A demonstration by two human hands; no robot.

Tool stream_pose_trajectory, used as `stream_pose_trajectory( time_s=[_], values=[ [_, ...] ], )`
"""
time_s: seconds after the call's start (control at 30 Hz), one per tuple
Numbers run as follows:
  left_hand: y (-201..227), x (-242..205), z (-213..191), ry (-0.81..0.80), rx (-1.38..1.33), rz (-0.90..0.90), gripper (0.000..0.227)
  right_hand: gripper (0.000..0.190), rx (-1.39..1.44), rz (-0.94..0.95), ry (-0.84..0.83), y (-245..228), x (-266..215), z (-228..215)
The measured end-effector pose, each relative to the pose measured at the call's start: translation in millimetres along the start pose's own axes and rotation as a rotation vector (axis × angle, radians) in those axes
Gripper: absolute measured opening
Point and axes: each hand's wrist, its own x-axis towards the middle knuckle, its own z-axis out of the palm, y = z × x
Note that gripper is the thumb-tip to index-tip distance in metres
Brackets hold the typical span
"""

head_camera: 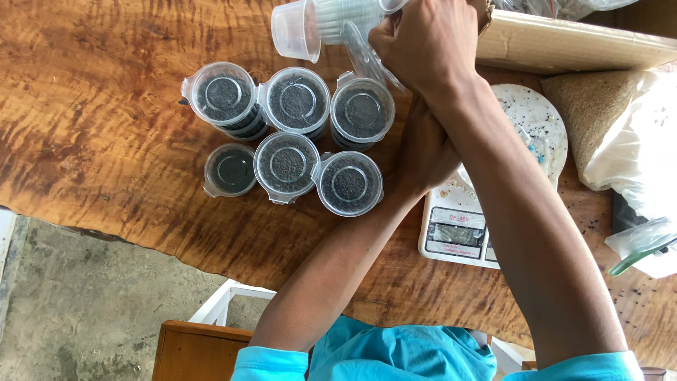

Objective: The person scoops dark seeds from a plastic bag onto a digital scale using a green spoon, subsequently transferring the measured seeds into a small plastic cup.

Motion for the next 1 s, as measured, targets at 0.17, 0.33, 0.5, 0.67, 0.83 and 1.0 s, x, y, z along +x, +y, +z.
stream_pose_trajectory(
  time_s=[0.17,0.33,0.5,0.67,0.83,1.0],
  values=[
    [5,1,0,0.0,-0.02,0.022,0.023,0.025,-0.035,-0.06,0.131,4,-8,-8],
    [11,4,-2,0.012,-0.051,-0.007,0.025,0.01,0.092,-0.168,0.204,3,-19,-32],
    [5,4,3,0.046,-0.154,-0.022,0.037,0.006,0.318,-0.318,0.23,7,-46,-65],
    [-14,-2,10,-0.007,0.141,-0.128,0.041,0.009,0.46,-0.421,0.277,17,-81,-99],
    [6,4,0,0.059,-0.062,-0.064,0.021,0.012,0.363,-0.459,0.313,31,-121,-131],
    [14,1,-1,0.014,-0.204,-0.105,0.047,0.012,0.259,-0.457,0.335,59,-163,-135]
  ],
)
